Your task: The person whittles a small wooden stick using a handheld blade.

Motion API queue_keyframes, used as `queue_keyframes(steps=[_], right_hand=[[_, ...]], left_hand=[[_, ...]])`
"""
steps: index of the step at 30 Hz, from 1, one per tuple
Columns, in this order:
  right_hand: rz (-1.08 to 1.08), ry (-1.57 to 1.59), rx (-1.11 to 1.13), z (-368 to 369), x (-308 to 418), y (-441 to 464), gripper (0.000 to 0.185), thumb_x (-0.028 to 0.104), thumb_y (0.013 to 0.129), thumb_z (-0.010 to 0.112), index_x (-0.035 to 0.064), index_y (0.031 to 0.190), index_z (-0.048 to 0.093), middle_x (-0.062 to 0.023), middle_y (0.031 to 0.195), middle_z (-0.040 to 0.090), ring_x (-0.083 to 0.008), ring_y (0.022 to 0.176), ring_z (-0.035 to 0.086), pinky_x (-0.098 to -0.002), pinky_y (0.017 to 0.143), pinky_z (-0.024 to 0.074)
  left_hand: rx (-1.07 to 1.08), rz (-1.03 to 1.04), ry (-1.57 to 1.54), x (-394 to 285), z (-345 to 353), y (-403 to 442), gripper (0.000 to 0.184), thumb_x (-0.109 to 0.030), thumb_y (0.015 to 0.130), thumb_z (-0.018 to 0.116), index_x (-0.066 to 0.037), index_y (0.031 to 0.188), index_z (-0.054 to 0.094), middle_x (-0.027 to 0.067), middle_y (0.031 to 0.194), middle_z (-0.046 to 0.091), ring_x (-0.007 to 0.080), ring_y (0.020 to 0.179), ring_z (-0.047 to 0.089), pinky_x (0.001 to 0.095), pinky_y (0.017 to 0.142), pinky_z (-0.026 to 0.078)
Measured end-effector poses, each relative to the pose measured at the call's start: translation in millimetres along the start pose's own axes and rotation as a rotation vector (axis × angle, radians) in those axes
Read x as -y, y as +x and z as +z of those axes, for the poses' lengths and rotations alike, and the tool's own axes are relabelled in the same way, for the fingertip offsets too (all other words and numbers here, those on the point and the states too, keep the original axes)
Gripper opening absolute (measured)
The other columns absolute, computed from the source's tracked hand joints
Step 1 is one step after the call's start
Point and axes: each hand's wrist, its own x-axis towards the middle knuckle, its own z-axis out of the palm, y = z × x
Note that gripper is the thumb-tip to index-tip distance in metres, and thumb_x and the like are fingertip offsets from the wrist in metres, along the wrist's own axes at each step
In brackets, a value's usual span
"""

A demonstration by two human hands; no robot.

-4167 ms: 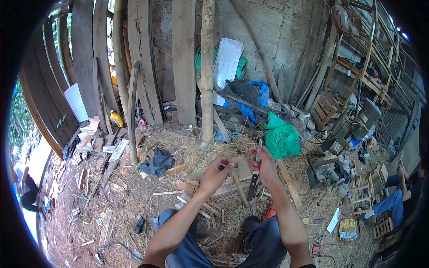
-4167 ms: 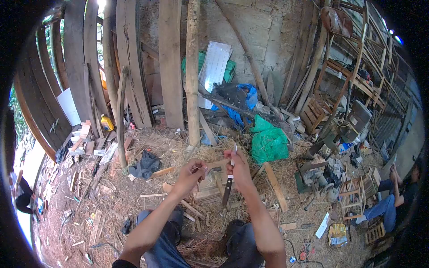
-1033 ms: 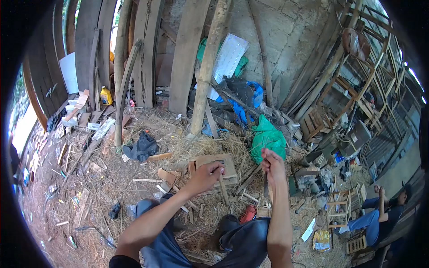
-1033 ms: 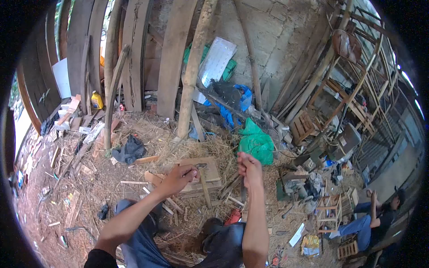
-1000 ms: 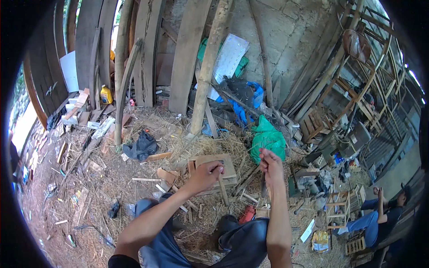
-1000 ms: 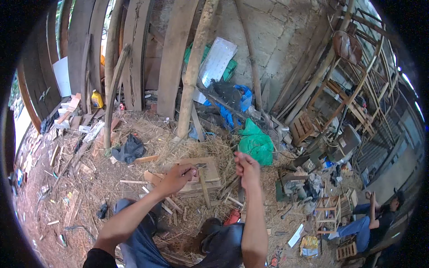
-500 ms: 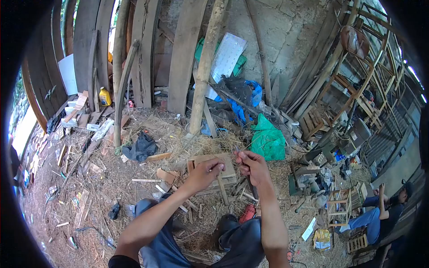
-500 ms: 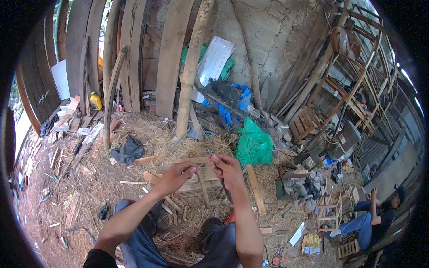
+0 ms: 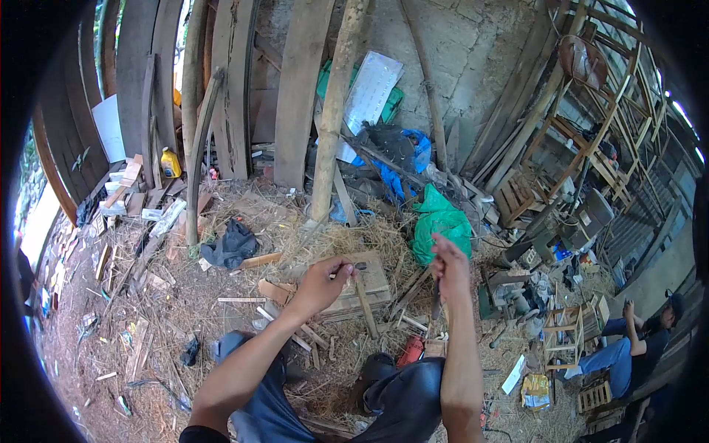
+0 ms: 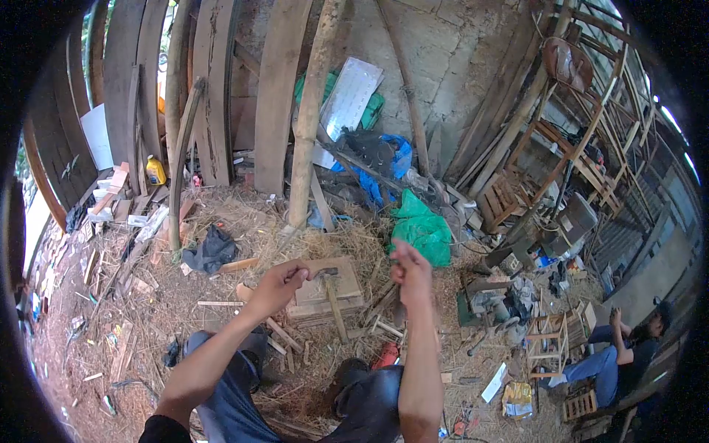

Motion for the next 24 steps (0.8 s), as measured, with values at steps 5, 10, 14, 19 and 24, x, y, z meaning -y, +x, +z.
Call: queue_keyframes(steps=[5,10,14,19,24], right_hand=[[0.170,-0.008,0.351,51,-9,-19,0.027,0.014,0.090,0.057,-0.0018,0.111,0.056,0.0012,0.076,0.054,-0.0028,0.050,0.035,-0.0178,0.043,0.0269],[0.161,0.034,0.262,29,-5,-4,0.025,0.017,0.089,0.058,0.0002,0.107,0.057,0.0020,0.074,0.055,-0.0043,0.051,0.037,-0.0187,0.043,0.0275],[0.056,0.173,0.061,-12,-3,13,0.023,0.016,0.089,0.057,0.0011,0.107,0.057,0.0034,0.076,0.054,-0.0031,0.051,0.036,-0.0179,0.042,0.0264],[0.051,0.129,0.122,0,9,-7,0.028,0.016,0.090,0.057,0.0032,0.114,0.056,0.0035,0.078,0.054,-0.0031,0.051,0.036,-0.0175,0.042,0.0260],[0.149,-0.012,0.347,34,-2,-16,0.030,0.016,0.091,0.055,0.0024,0.117,0.054,0.0029,0.074,0.053,-0.0026,0.050,0.036,-0.0169,0.043,0.0260]], left_hand=[[-0.013,0.049,0.152,-17,12,0,0.016,-0.016,0.092,0.052,-0.001,0.091,0.057,0.0005,0.073,0.053,0.0080,0.069,0.046,0.0251,0.064,0.040],[0.139,-0.023,-0.051,-4,14,1,0.017,-0.017,0.092,0.050,-0.003,0.090,0.058,-0.0015,0.071,0.048,0.0075,0.067,0.042,0.0243,0.061,0.038],[0.165,-0.038,-0.050,-3,9,-5,0.017,-0.018,0.093,0.048,-0.004,0.088,0.057,-0.0023,0.070,0.045,0.0071,0.066,0.041,0.0239,0.060,0.037],[0.098,-0.094,-0.037,3,1,1,0.017,-0.017,0.094,0.047,-0.004,0.088,0.054,-0.0010,0.070,0.047,0.0084,0.065,0.042,0.0254,0.059,0.037],[0.116,-0.056,0.083,-11,12,-3,0.016,-0.016,0.092,0.048,-0.002,0.092,0.056,0.0068,0.072,0.055,0.0144,0.067,0.048,0.0294,0.067,0.041]])
